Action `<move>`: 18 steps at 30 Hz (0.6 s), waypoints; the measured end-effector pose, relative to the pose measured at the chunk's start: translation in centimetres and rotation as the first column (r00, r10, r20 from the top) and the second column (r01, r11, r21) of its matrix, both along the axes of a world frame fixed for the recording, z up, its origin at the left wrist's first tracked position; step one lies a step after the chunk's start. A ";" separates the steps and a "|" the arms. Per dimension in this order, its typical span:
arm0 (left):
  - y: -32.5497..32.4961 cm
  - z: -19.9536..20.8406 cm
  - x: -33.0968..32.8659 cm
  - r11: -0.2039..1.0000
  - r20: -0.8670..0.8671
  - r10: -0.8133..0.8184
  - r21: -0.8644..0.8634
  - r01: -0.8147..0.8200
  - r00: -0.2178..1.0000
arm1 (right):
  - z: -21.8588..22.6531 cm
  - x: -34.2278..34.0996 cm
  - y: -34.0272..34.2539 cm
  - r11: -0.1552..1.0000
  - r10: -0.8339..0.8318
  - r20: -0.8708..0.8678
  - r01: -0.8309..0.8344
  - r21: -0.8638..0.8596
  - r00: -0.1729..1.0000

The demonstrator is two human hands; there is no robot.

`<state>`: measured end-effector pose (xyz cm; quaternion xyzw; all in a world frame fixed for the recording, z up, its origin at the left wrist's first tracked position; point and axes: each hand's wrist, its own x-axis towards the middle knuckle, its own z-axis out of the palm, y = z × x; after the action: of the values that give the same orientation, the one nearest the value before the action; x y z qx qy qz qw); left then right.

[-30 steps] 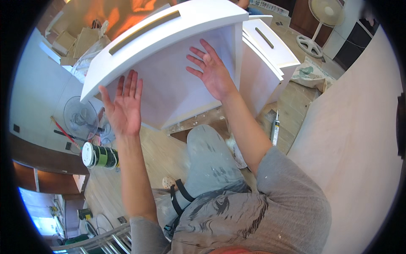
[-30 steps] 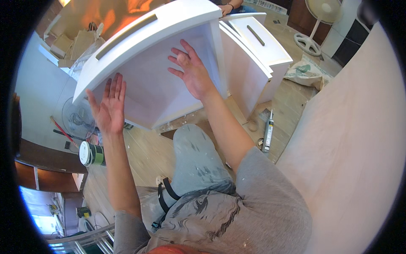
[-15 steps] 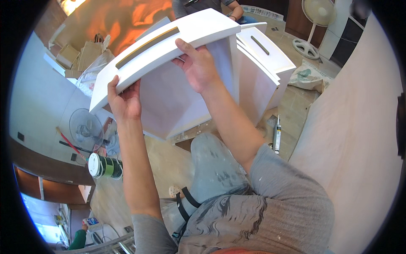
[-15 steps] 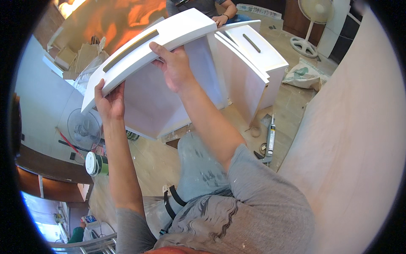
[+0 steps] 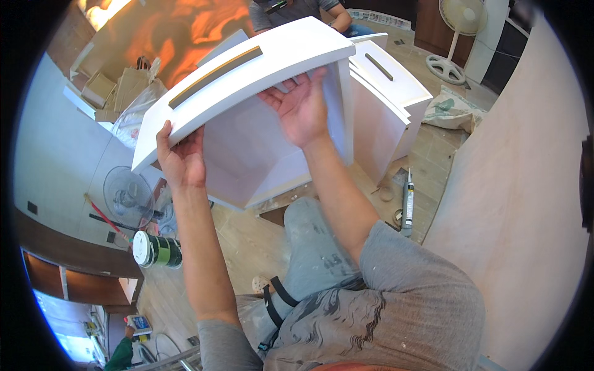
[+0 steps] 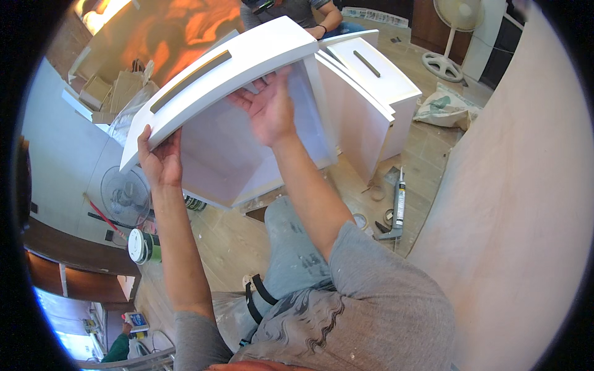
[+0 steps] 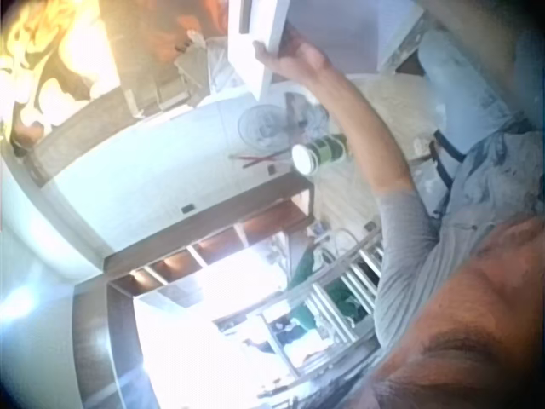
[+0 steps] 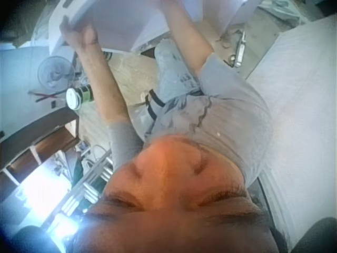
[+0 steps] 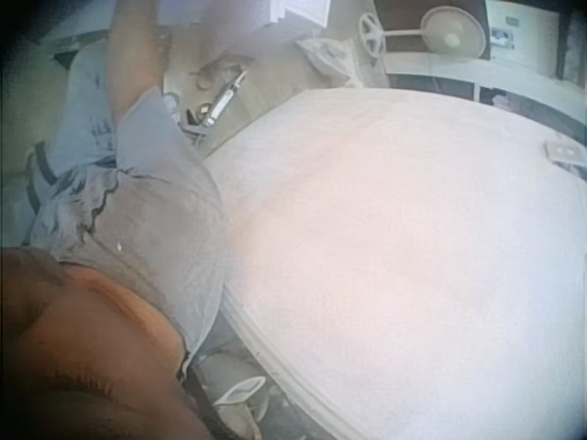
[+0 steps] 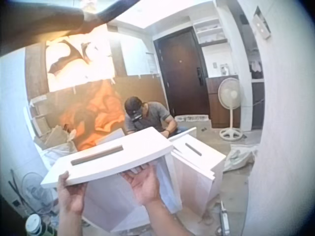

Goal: The person wipes a white cabinet door with a cloth, then applies masking tape to its edges. The person handles the door and tape throughout the clip.

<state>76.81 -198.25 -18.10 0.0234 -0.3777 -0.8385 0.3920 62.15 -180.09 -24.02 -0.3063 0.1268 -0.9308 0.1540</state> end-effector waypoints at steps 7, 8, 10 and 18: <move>0.7 0.5 0.3 0.999 0.031 0.013 0.030 -0.013 0.999 | 0.4 0.0 2.5 0.997 -0.078 0.010 0.078 -0.018 0.997; 0.9 0.3 0.3 0.999 0.036 0.001 0.033 -0.002 0.999 | 0.4 0.1 2.7 0.989 -0.150 0.020 0.150 -0.015 0.989; 0.7 0.2 1.1 0.999 0.034 -0.008 0.034 0.007 0.999 | 3.2 0.9 3.4 0.984 -0.176 0.019 0.176 -0.034 0.984; -4.4 -0.4 9.5 0.991 -0.042 -0.100 0.087 0.103 0.994 | 5.4 9.2 1.3 0.992 -0.117 -0.086 0.121 0.037 0.989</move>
<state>86.27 -202.66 -18.46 0.0058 -0.3331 -0.8736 0.3546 71.38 -178.83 -18.57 -0.3335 0.1706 -0.9219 0.0991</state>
